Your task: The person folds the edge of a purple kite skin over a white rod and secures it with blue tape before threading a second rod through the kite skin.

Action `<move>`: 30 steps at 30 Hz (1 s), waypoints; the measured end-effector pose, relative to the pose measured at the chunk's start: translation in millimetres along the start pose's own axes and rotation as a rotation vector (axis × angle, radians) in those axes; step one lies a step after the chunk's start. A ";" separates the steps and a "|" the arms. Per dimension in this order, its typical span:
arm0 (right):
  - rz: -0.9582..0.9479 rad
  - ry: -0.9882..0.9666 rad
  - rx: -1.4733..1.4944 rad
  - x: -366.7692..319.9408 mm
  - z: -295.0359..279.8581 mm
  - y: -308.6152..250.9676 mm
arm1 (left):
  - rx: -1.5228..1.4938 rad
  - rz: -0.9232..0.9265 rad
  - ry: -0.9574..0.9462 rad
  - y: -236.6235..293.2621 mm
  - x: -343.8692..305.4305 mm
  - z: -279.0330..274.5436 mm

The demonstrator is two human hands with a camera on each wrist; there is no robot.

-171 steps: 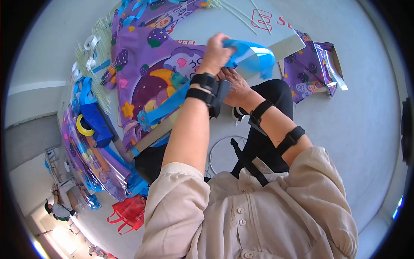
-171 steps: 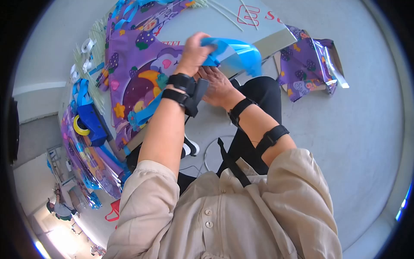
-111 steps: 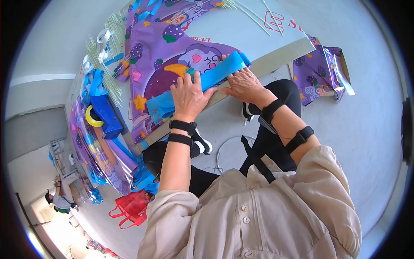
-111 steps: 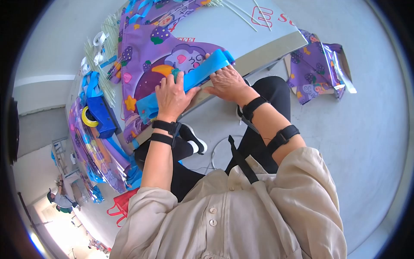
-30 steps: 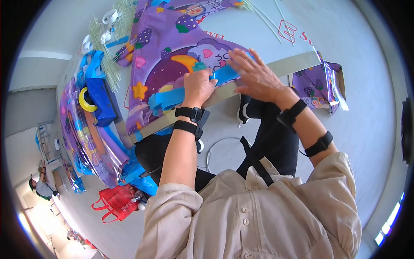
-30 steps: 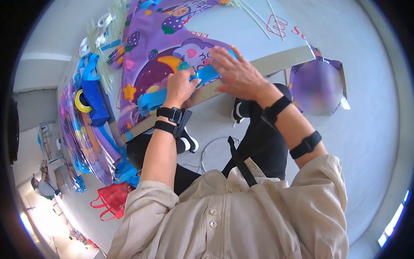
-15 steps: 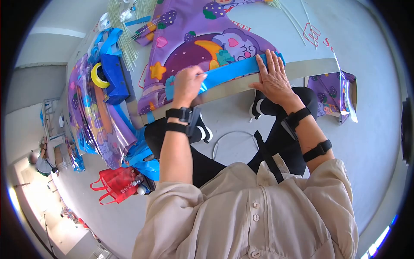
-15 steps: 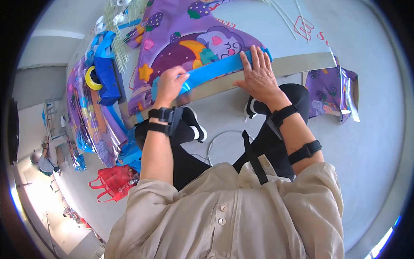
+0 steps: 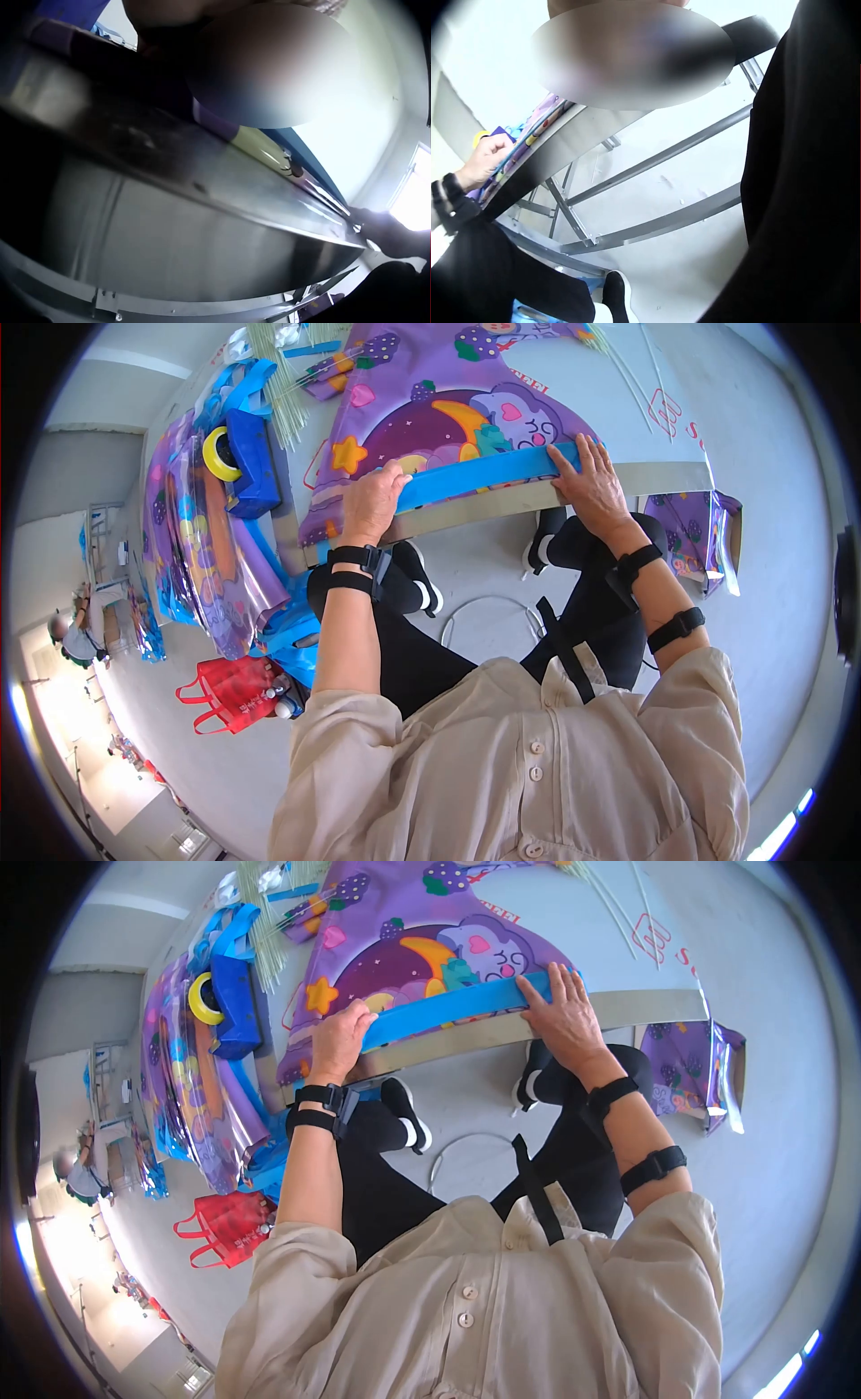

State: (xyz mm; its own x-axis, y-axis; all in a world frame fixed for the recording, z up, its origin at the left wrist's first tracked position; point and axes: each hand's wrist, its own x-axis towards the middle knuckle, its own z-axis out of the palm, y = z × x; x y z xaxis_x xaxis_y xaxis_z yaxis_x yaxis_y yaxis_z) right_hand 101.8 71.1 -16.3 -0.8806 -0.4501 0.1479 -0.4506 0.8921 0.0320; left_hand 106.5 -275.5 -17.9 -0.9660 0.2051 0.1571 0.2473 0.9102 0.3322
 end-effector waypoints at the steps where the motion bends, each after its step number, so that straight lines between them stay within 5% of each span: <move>1: -0.005 0.003 0.000 1.4 0.2 -0.8 | 0.045 0.060 0.023 -2.0 0.6 -0.4; 5: -0.011 0.035 -0.009 2.3 5.0 0.1 | 0.142 -0.052 -0.072 8.3 -2.6 -0.9; 7: -0.025 0.049 -0.011 2.3 7.8 2.4 | 0.279 0.215 0.190 10.1 -2.1 0.0; 13: -0.104 -0.017 -0.180 3.2 5.7 4.8 | 0.290 0.419 0.077 16.4 -8.0 -0.5; 17: -0.130 0.001 -0.220 3.7 8.0 8.7 | 0.206 0.295 -0.054 38.1 -30.4 -9.5; 19: -0.142 0.017 -0.208 4.6 7.9 10.3 | 0.302 0.294 0.084 46.4 -38.0 -7.0; 25: -0.163 0.050 -0.236 7.1 10.3 15.0 | 0.578 0.168 0.017 52.3 -30.3 6.6; 30: -0.142 0.098 -0.226 9.7 9.9 14.8 | 0.426 0.199 0.101 36.9 -28.4 6.2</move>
State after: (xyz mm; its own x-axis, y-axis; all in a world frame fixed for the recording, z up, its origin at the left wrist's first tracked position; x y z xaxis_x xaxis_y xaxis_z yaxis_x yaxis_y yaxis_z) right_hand 85.2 79.5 -24.3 -0.7880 -0.5748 0.2205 -0.5144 0.8115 0.2773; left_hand 142.5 -245.5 -15.9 -0.8855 0.3738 0.2761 0.3537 0.9275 -0.1211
